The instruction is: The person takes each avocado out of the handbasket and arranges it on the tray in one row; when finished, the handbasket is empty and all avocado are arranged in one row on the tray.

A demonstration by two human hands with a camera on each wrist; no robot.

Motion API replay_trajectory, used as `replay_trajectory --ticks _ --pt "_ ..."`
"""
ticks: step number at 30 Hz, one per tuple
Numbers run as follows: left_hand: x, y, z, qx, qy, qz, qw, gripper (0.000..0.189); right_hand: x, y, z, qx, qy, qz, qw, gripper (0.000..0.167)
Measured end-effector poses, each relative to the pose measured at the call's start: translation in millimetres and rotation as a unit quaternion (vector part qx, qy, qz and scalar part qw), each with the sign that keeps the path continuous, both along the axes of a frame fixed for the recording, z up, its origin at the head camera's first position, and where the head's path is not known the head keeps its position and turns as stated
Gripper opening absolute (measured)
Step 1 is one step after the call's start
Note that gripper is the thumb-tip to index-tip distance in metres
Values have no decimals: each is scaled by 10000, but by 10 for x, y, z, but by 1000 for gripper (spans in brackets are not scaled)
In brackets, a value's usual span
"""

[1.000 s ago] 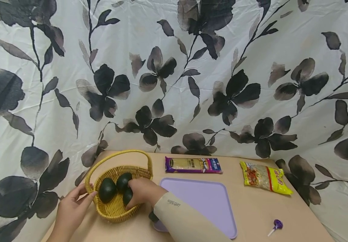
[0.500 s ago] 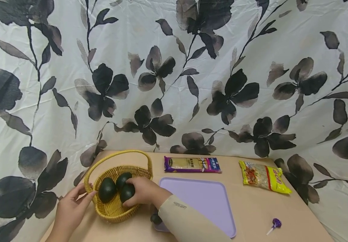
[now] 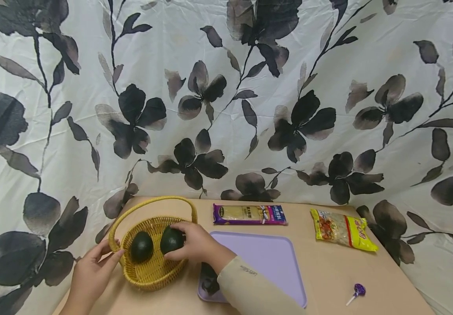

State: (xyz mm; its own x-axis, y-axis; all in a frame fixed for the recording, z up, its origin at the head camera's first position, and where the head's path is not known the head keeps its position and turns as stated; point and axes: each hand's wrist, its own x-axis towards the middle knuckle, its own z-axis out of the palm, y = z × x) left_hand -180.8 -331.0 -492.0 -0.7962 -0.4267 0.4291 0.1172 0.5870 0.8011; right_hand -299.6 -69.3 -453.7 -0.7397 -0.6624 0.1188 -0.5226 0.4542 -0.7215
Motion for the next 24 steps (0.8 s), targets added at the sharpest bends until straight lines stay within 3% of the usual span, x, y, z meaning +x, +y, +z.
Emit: replay_trajectory --ticks 8,12,24 --pt "-7 -5 3 -146 -67 104 9998 34 52 183 222 -432 228 94 9988 79" --pt "-15 2 21 -126 7 8 9999 34 76 291 278 -825 145 145 9964 78" --pt "-19 -15 5 -240 -74 151 9996 34 141 598 176 -937 -44 77 9956 80"
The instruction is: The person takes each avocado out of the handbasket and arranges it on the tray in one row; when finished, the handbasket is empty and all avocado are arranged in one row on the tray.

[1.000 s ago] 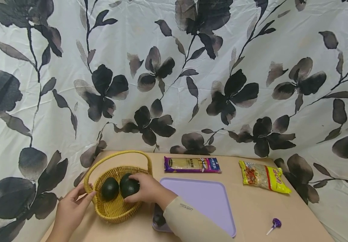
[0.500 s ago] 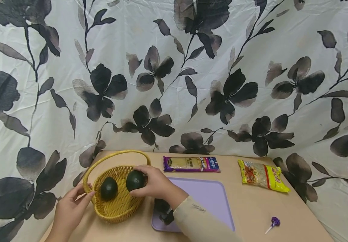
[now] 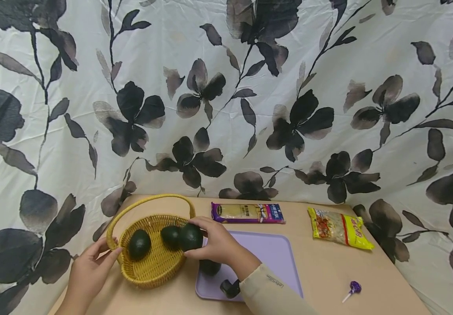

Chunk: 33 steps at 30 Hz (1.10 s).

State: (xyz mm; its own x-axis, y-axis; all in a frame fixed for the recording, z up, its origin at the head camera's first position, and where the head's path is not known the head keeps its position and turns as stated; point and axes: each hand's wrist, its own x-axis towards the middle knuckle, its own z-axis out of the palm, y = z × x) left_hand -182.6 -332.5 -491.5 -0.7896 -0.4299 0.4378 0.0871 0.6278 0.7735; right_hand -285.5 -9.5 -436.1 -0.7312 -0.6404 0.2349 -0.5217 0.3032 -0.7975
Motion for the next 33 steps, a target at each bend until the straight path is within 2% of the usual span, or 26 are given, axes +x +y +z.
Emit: replay_trajectory --ticks 9,15,19,33 --pt "13 12 5 44 102 -156 9998 32 -27 253 -159 -147 76 -382 9991 80" --pt "6 5 -3 30 50 -84 9999 32 -40 395 -208 -178 -149 -653 9976 83" --pt "6 3 -4 23 33 -60 10000 32 -65 490 -247 -269 -153 -743 9968 83" --pt "2 -23 -19 194 67 -204 9996 35 -127 837 -515 -259 -295 -1261 9912 80"
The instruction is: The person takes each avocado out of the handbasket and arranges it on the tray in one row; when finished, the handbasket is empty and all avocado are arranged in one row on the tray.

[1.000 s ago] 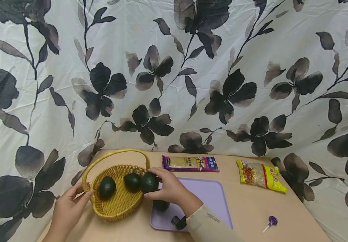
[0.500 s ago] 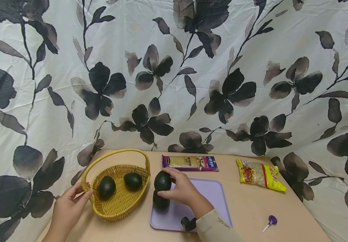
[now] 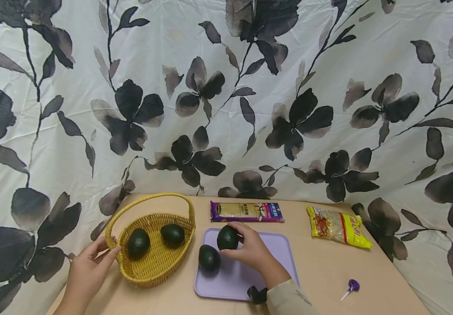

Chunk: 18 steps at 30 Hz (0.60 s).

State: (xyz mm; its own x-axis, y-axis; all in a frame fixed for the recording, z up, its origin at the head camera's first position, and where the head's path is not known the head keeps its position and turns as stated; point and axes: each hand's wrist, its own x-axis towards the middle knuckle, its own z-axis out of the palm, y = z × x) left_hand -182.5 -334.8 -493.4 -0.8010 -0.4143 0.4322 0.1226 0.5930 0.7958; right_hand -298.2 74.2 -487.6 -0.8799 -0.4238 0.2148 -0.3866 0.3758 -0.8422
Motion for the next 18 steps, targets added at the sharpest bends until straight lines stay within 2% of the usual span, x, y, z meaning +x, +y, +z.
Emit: replay_trajectory --ticks 6,18 --pt "-4 11 6 3 -48 35 10000 33 18 88 -157 221 4 33 9998 82" --pt "-7 19 6 -3 -8 70 10000 33 82 124 -372 511 -333 31 9981 84"
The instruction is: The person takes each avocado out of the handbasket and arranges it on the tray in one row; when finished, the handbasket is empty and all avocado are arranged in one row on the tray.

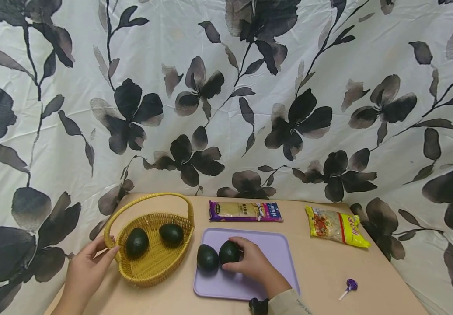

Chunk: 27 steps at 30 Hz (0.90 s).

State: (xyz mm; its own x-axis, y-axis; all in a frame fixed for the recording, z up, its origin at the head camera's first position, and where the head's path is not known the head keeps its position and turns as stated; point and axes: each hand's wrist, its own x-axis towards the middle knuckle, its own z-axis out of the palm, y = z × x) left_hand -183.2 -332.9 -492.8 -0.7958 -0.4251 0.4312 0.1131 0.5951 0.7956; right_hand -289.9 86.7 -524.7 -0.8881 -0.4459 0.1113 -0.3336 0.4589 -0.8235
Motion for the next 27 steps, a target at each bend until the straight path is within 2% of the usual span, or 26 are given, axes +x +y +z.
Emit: replay_trajectory --ticks 6,12,20,27 --pt "3 -19 -20 -51 -7 11 10000 31 11 2 -84 171 -12 35 9998 85" --pt "9 -25 -14 -18 32 -31 10000 33 12 4 -103 296 2 3 9996 88" --pt "9 -19 7 88 -23 -88 9999 33 29 -9 -80 287 79 17 9996 90" --pt "9 -30 4 130 -110 -104 9998 38 26 -53 7 80 51 137 9999 83"
